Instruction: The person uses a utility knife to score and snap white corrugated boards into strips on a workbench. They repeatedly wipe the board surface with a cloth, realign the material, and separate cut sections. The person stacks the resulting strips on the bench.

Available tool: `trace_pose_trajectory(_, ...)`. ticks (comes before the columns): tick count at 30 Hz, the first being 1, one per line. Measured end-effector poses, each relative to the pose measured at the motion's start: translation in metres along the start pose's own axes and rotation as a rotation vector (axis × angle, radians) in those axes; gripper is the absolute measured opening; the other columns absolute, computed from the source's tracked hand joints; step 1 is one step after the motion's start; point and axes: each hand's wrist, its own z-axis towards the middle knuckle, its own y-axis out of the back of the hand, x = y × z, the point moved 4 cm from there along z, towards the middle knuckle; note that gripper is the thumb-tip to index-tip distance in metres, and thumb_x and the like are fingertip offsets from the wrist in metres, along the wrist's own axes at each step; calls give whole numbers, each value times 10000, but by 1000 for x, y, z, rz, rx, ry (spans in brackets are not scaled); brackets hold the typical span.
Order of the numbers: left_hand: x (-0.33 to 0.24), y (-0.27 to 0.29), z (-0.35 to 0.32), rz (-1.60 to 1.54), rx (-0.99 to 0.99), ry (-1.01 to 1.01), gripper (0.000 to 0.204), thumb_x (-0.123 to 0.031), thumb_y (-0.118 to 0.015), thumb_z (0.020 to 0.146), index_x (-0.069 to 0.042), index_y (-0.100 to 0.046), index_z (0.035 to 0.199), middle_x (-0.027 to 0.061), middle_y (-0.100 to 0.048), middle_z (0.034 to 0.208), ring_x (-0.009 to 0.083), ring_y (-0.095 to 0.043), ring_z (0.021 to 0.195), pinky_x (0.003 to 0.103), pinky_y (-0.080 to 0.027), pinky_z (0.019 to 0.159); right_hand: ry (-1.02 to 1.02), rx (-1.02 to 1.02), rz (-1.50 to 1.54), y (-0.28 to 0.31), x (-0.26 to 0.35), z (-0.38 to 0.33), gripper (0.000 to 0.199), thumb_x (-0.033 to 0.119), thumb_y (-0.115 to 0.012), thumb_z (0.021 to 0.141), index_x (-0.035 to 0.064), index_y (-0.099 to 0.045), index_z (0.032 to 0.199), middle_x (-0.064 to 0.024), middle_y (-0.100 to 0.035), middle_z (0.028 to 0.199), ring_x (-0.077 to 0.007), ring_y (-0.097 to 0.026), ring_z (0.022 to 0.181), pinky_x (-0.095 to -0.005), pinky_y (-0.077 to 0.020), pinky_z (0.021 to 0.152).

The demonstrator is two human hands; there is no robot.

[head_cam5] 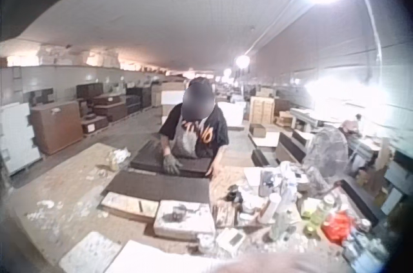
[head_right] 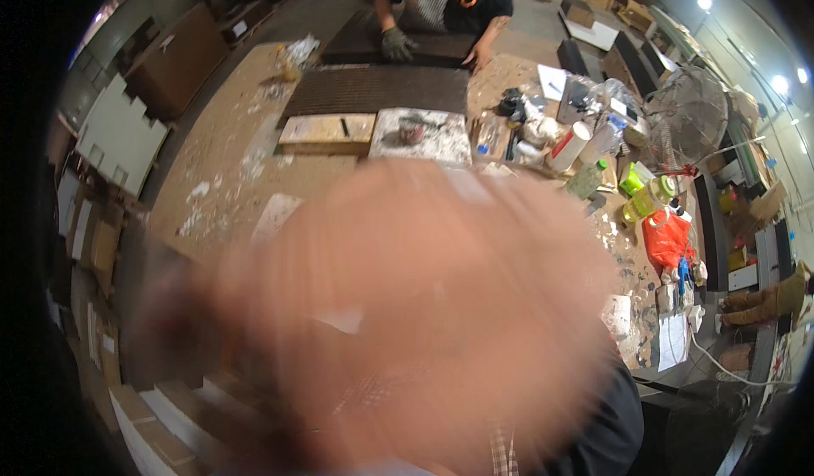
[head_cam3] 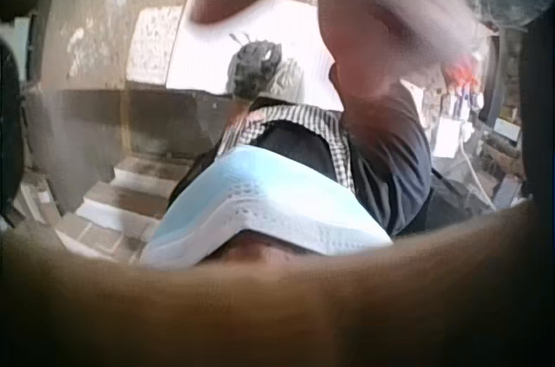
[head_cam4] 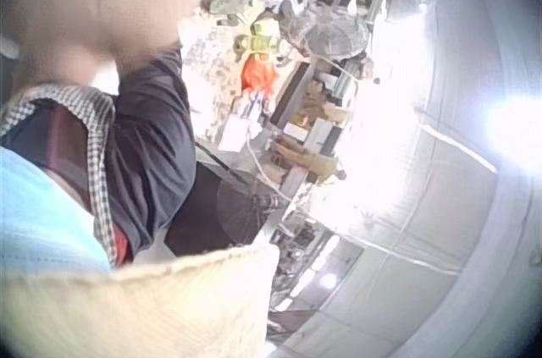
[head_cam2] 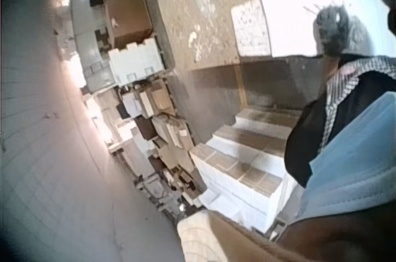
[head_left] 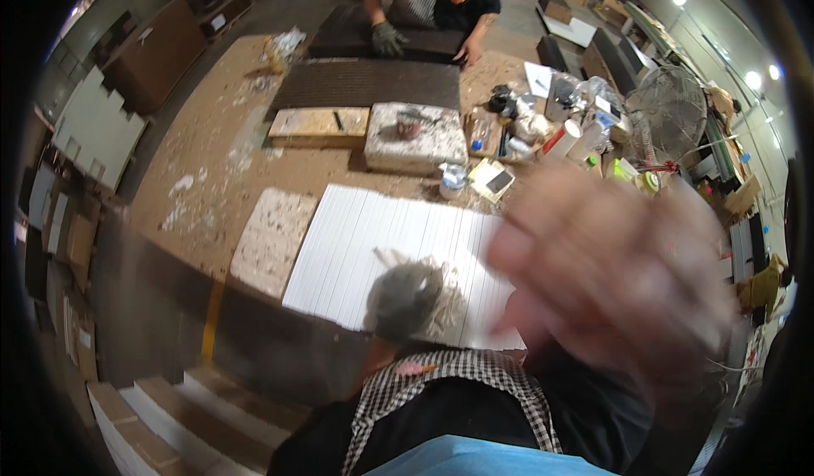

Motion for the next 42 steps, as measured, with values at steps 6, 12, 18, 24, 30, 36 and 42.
trace_pose_trajectory(6,8,-4,-12,-31,-10,-1,275,-317,-621,972,-108,-684,1141,90,-703,1008,298,-674,968,434,-548,850,-519,404,-735,-17,99,9,263,233,-647,1016,-11,-685,1105,-113,-734,1032,-204,-716,872,-246,-550,767)
trace_pose_trajectory(12,18,-18,-32,-17,143,83,595,-389,-684,857,-79,-593,1357,134,-659,1196,311,-614,1139,469,-500,968,-1213,328,-1184,-10,179,13,404,350,-588,1059,-33,-649,1176,-102,-724,1037,-226,-697,916,-240,-537,869)
trace_pose_trajectory(18,15,-27,-33,112,319,54,719,-459,-712,808,-120,-541,1417,117,-610,1299,311,-576,1213,508,-446,1030,-966,643,-1080,30,102,66,385,322,-572,1059,-30,-644,1197,-115,-722,1059,-256,-697,933,-292,-541,883)
trace_pose_trajectory(24,19,-39,-40,104,170,36,456,-316,-610,906,-138,-604,1326,64,-643,1219,261,-604,1180,447,-472,995,-624,899,-980,-8,148,34,329,252,-562,1048,-21,-645,1210,-136,-720,1090,-297,-701,948,-373,-549,879)
trace_pose_trajectory(30,30,-60,-43,-20,238,168,376,-344,-566,963,-182,-631,1296,120,-671,1068,308,-635,990,497,-508,853,-247,1180,-854,-20,139,23,286,182,-551,1037,-13,-646,1223,-158,-719,1120,-337,-706,963,-453,-558,875)
trace_pose_trajectory(36,26,-56,-47,126,37,39,356,-327,-555,980,-218,-598,1317,94,-675,1025,309,-645,940,491,-513,803,-167,1314,-872,-13,143,26,297,144,-555,1025,-21,-626,1261,-188,-708,1165,-363,-705,976,-473,-564,861)
trace_pose_trajectory(42,32,-65,-48,82,114,64,319,-323,-547,999,-209,-616,1288,81,-676,986,311,-653,905,488,-514,731,-190,1289,-813,-11,142,27,290,133,-552,1025,-19,-637,1257,-184,-713,1141,-367,-703,941,-478,-565,835)
